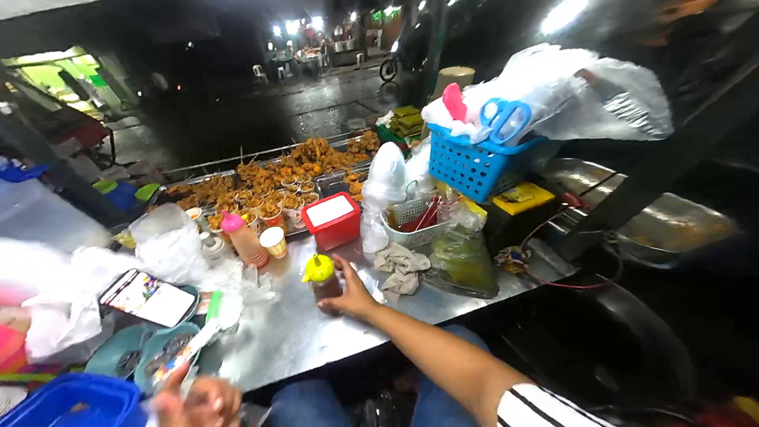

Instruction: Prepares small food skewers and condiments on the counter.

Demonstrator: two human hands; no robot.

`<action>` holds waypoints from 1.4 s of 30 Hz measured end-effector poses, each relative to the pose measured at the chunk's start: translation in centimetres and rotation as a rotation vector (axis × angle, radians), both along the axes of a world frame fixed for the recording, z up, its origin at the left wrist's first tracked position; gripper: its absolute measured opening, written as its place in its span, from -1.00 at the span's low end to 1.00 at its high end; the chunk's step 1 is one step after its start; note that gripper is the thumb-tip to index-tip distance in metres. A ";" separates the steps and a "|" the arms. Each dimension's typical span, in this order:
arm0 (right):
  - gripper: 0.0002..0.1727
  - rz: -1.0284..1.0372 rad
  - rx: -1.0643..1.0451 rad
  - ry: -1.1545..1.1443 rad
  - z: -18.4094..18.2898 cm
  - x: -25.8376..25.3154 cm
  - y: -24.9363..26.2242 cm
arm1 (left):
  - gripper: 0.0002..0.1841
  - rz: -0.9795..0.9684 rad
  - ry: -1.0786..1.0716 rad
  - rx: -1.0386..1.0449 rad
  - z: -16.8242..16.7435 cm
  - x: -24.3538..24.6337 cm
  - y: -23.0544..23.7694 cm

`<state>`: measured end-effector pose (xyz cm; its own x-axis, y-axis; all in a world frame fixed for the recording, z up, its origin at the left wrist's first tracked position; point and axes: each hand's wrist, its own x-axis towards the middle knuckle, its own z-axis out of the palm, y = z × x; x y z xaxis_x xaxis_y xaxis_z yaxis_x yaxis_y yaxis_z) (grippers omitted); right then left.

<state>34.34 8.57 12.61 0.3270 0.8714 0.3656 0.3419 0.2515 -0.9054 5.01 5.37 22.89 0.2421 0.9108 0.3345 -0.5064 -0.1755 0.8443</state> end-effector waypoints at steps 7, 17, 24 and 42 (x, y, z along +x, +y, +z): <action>0.07 -0.070 -0.063 -0.029 -0.5 -3.4 2.3 | -0.60 0.138 0.251 -0.182 -4.2 3.4 -0.4; -0.03 0.103 0.051 -0.667 2.6 1.0 -11.1 | -0.87 0.108 0.590 0.228 -4.6 5.5 1.4; 0.02 0.045 -0.152 -0.787 6.1 2.4 -15.4 | -0.86 0.203 0.703 0.615 -4.2 7.0 0.5; -0.02 0.153 -0.399 -1.230 13.3 4.1 -13.7 | -0.73 0.035 1.042 0.898 -2.1 8.2 0.5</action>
